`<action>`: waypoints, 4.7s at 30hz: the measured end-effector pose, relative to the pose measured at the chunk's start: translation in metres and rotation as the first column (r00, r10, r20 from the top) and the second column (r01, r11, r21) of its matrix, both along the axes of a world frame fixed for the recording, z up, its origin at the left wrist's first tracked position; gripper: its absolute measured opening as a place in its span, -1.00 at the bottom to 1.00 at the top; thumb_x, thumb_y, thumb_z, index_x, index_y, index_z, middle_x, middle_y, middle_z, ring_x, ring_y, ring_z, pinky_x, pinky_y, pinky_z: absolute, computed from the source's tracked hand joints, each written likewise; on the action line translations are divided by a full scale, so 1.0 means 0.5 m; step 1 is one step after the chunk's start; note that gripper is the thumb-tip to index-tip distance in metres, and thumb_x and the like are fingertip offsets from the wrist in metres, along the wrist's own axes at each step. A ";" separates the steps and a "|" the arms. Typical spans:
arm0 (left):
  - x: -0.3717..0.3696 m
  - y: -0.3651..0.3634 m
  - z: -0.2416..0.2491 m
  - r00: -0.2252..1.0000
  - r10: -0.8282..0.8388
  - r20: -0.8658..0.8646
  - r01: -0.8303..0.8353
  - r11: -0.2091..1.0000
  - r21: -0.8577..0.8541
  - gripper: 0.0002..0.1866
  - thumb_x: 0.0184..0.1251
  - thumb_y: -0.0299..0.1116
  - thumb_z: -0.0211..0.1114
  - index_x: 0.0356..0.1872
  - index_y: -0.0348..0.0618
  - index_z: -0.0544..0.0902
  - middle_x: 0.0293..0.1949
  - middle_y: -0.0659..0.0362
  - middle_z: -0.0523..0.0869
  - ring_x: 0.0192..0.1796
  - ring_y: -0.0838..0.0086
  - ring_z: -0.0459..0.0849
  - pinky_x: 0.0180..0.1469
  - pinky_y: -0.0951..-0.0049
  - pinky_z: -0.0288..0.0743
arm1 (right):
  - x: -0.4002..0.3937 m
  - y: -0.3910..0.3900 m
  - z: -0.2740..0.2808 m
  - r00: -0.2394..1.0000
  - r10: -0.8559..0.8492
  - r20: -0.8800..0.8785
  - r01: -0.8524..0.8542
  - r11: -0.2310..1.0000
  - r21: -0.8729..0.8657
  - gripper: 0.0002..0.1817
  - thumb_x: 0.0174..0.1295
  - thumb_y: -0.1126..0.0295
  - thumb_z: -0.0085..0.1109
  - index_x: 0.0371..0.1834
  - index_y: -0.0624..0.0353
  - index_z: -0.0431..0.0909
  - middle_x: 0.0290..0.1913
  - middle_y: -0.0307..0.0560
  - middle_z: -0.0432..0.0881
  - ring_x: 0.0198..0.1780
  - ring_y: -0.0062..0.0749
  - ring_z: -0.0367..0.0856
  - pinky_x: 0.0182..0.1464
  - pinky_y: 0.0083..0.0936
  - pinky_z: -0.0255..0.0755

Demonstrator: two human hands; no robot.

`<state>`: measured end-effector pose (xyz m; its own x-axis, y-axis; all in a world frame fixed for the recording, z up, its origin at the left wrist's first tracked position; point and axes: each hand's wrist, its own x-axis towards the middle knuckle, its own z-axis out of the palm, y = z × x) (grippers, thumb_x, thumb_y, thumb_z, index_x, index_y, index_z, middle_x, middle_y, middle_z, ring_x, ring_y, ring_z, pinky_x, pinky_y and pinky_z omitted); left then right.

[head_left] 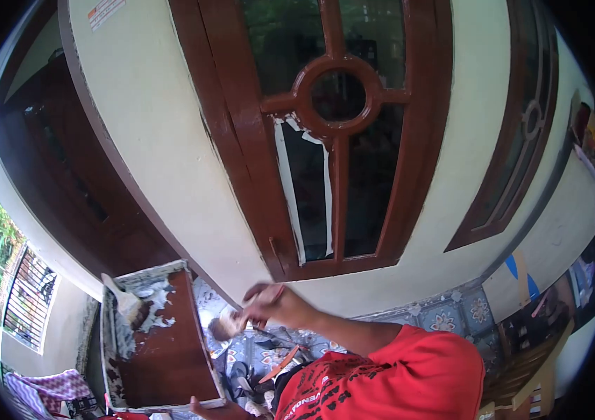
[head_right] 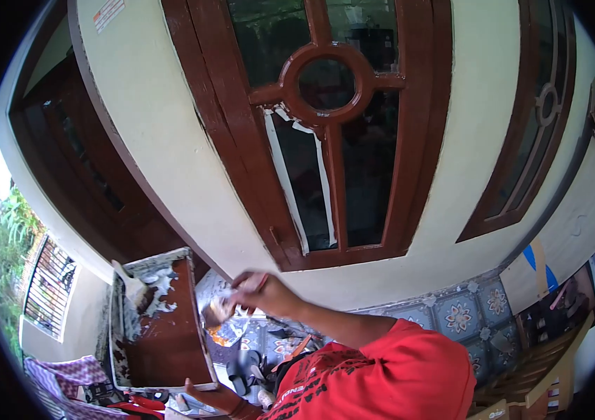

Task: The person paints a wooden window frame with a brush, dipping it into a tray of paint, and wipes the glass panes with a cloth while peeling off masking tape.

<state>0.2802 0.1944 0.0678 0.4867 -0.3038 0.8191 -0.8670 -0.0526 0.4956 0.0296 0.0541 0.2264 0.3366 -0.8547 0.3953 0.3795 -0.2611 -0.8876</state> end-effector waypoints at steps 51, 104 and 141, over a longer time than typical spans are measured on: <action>-0.206 0.051 0.117 0.511 -0.496 -0.701 -0.341 0.632 -0.696 -0.69 0.18 -0.33 0.14 -0.03 -0.11 0.48 -0.17 0.22 0.61 -0.09 0.49 0.61 0.00 0.37 0.52 | 0.098 -0.190 -0.506 0.490 0.677 -0.549 -0.532 0.731 0.428 -0.68 0.15 0.27 0.24 -0.14 0.28 0.62 -0.37 -0.14 0.66 -0.34 -0.59 0.57 -0.22 -0.61 0.42; -0.003 0.564 -0.799 0.347 0.848 -0.400 0.591 0.134 0.796 -0.06 -0.02 0.08 0.38 0.38 -0.03 0.15 0.22 -0.20 0.42 0.19 -0.02 0.49 0.19 0.19 0.40 | 0.307 -0.114 -0.516 0.361 0.916 -0.173 -0.496 0.346 0.796 -0.33 0.08 0.33 0.26 0.31 0.00 0.23 0.01 -0.27 0.47 -0.01 -0.50 0.45 -0.18 -0.43 0.43; 0.146 0.069 -0.127 0.476 -0.097 -0.874 0.068 0.995 -0.073 -0.74 0.30 -0.42 0.25 -0.03 -0.25 0.52 -0.19 0.22 0.60 -0.20 0.63 0.57 -0.16 0.59 0.51 | 0.414 -0.055 -0.608 0.126 0.978 -0.164 -0.517 0.205 0.831 -0.17 0.17 0.00 0.24 0.43 0.07 0.09 0.23 -0.16 0.38 0.19 -0.41 0.39 0.02 -0.35 0.44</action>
